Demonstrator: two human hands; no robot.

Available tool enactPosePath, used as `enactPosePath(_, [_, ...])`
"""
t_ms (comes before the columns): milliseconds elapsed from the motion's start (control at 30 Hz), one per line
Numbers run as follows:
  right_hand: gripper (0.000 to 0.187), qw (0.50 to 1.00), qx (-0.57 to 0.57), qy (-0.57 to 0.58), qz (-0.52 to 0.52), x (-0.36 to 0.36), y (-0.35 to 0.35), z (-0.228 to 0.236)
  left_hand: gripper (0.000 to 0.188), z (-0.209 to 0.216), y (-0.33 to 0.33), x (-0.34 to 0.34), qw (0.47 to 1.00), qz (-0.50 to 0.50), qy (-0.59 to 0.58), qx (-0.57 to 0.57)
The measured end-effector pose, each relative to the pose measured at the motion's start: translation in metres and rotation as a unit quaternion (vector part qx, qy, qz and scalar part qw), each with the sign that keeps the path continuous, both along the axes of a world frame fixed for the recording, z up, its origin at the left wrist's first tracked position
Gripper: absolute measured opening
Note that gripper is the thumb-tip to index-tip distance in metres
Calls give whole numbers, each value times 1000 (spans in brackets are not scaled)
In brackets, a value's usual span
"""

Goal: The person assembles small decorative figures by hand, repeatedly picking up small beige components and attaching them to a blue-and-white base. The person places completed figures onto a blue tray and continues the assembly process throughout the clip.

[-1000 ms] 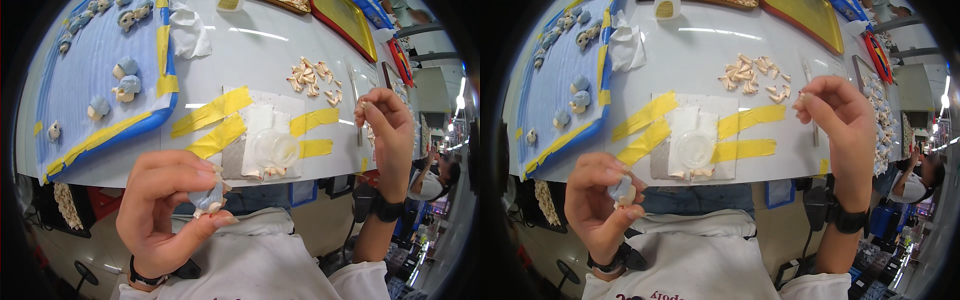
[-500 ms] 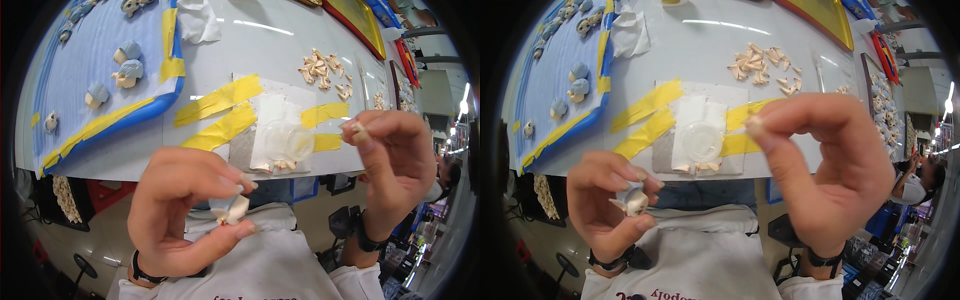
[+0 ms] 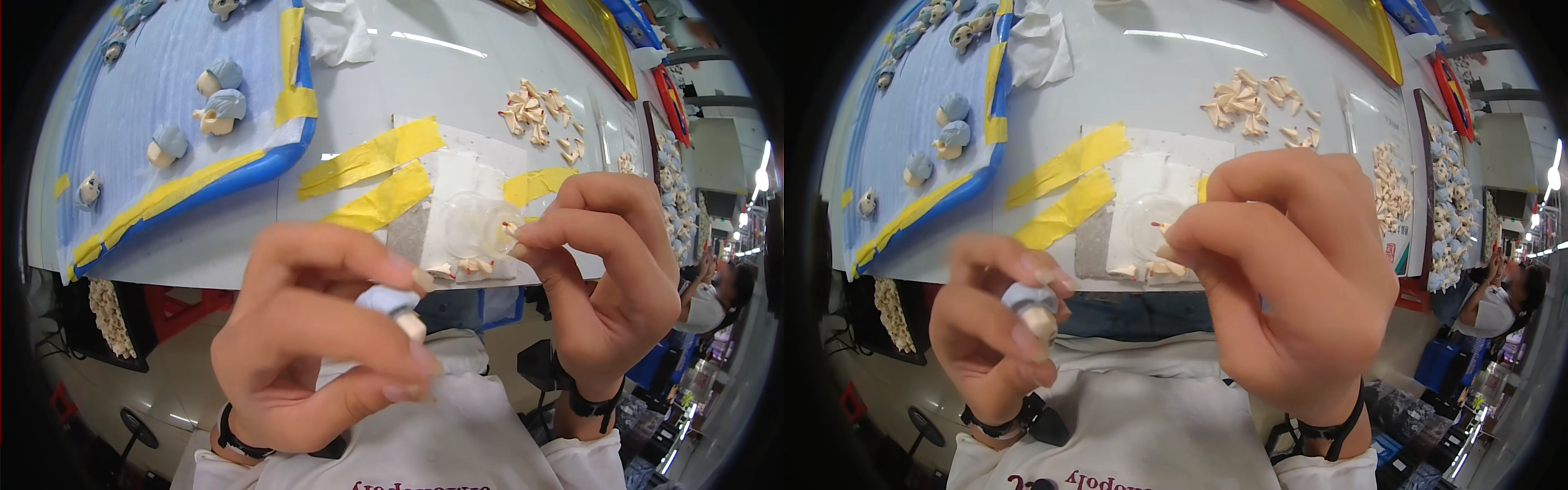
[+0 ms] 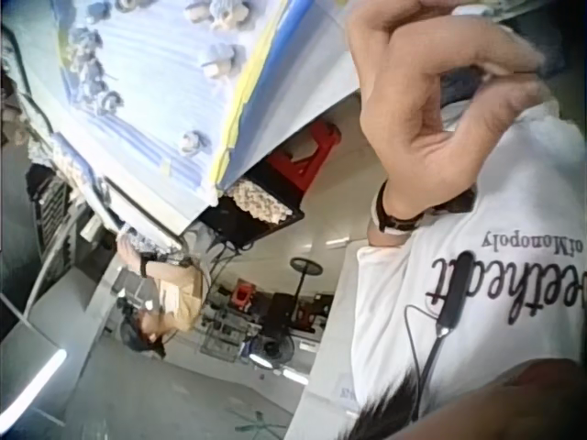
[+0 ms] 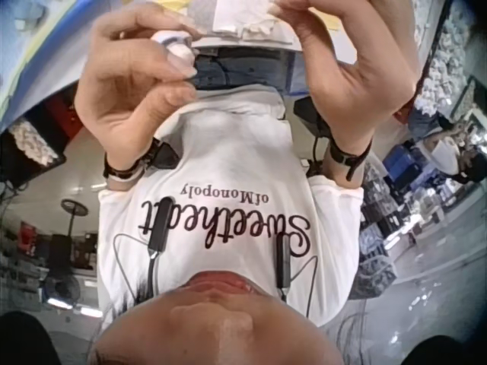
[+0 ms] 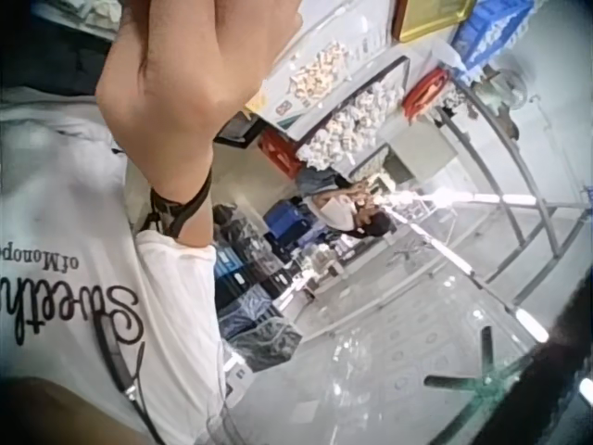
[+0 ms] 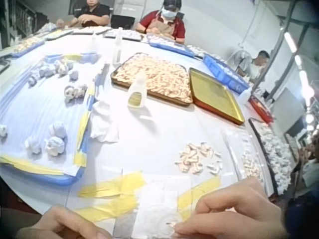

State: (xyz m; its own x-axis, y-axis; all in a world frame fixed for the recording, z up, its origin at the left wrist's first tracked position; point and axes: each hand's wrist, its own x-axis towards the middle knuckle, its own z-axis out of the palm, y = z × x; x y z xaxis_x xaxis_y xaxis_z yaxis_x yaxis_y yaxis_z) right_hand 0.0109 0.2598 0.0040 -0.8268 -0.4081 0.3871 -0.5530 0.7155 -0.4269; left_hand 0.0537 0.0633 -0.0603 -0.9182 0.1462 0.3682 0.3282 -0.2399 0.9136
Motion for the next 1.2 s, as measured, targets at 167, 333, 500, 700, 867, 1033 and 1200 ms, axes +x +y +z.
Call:
enactPosePath(167, [17, 994, -103, -27, 19, 2, 3, -3, 41, 12, 5, 4, 990, -23, -120, 77])
enactPosePath(333, [16, 948, -255, -177, 71, 20, -1, -1, 44, -1, -2, -4, 998, -15, 45, -29])
enactPosePath(500, [15, 936, -295, -178, 70, 33, -9, -10, 46, 10, 19, 8, 990, 13, -91, 110])
enactPosePath(700, [15, 980, -188, -48, 55, 35, -5, -19, 48, 8, 12, 13, 996, 22, -79, 40])
enactPosePath(867, [16, 994, -78, 14, 72, 30, -15, -1, 45, 15, 6, 18, 996, 25, -87, -1])
enactPosePath(1033, [18, 989, -110, -29, 97, 28, -14, -1, 43, 9, 7, 17, 996, 50, -49, -52])
enactPosePath(1200, [35, 939, -250, -220, 87, 27, 6, 6, 44, 12, 25, 9, 979, 149, 72, -119])
